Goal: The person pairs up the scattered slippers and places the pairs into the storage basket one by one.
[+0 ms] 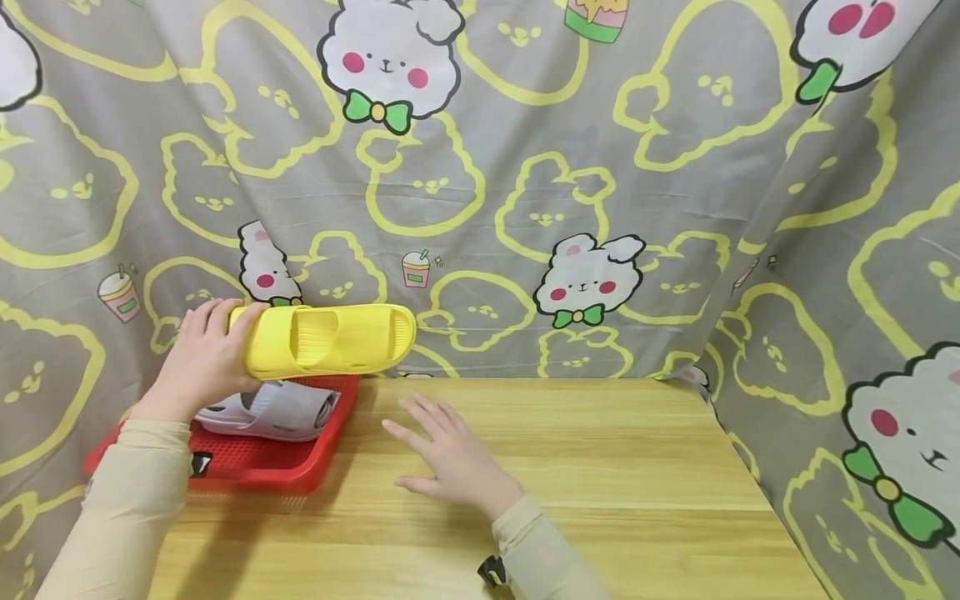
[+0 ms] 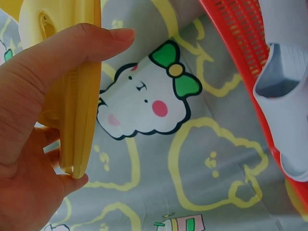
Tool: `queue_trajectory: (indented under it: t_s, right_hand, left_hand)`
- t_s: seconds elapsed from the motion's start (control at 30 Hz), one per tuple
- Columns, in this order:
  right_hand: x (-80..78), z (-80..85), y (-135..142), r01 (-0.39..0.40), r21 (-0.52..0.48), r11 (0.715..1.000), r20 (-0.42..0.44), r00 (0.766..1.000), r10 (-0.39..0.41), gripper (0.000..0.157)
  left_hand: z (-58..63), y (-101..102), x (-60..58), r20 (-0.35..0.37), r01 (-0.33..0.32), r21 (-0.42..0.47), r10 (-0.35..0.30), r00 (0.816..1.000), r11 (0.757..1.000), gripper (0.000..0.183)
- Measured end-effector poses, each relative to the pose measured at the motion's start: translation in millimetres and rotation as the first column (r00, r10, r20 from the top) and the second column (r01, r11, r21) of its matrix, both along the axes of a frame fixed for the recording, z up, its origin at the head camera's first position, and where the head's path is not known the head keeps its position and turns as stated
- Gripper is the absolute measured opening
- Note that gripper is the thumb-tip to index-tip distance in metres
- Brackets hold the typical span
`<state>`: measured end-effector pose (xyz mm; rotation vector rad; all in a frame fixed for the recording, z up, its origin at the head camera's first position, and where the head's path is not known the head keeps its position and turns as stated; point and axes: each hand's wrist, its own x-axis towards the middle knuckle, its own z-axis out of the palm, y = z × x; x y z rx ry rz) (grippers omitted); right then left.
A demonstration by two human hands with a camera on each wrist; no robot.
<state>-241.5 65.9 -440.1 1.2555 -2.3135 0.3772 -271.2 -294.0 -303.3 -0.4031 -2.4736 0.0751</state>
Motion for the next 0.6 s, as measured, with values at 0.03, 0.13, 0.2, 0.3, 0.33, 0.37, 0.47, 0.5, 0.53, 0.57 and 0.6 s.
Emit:
queue_trajectory:
  t_s: [0.03,0.13,0.2,0.3,0.33,0.37,0.47,0.5,0.53,0.57,0.6]
  right_hand:
    - [0.2,0.0,-2.4,-0.006,0.005,1.000,0.002,1.000,0.006,0.077]
    - [0.1,-1.4,-8.6,-0.016,0.027,1.000,-0.010,1.000,0.017,0.077]
    - [0.4,-1.8,-12.4,-0.022,0.043,0.999,-0.009,1.000,0.022,0.078]
    - [1.4,-2.1,-17.3,-0.017,0.076,0.997,-0.023,1.000,0.018,0.078]
    - [1.8,-2.4,-18.9,-0.018,0.083,0.996,-0.025,0.999,0.020,0.078]
    - [2.3,-2.6,-20.3,-0.018,0.088,0.996,-0.025,0.999,0.020,0.079]
    - [3.0,-3.9,-25.4,-0.020,0.107,0.994,-0.036,0.999,0.025,0.082]
    - [3.2,-4.4,-27.1,-0.025,0.112,0.993,-0.033,0.999,0.028,0.082]
    - [3.4,-4.8,-28.7,-0.028,0.116,0.993,-0.029,0.999,0.032,0.082]
    - [3.6,-5.1,-30.5,-0.029,0.123,0.992,-0.031,0.999,0.034,0.083]
    - [3.7,-5.5,-32.4,-0.034,0.126,0.991,-0.028,0.999,0.038,0.083]
  left_hand:
    - [0.2,-1.6,-0.1,-0.005,0.000,-0.004,0.000,1.000,1.000,0.104]
    - [0.6,-6.0,-0.1,0.000,-0.008,-0.008,0.008,1.000,1.000,0.105]
    - [0.7,-8.5,0.7,0.008,-0.016,-0.012,0.016,1.000,1.000,0.106]
    - [0.5,-11.8,1.6,0.002,-0.017,-0.025,0.017,1.000,1.000,0.105]
    - [0.4,-12.9,1.7,-0.006,-0.012,-0.030,0.012,1.000,0.999,0.105]
    - [0.2,-14.1,1.4,-0.013,-0.008,-0.035,0.008,1.000,0.999,0.104]
    - [-0.3,-17.4,1.0,-0.024,-0.001,-0.045,0.000,1.000,0.999,0.103]
    - [-0.5,-18.8,0.9,-0.026,-0.002,-0.048,0.001,1.000,0.999,0.103]
    - [-0.7,-20.2,1.1,-0.026,-0.005,-0.049,0.003,1.000,0.999,0.103]
    - [-0.9,-21.6,1.3,-0.027,-0.008,-0.049,0.006,1.000,0.999,0.103]
    - [-1.1,-23.1,1.5,-0.028,-0.011,-0.050,0.010,1.000,0.999,0.103]
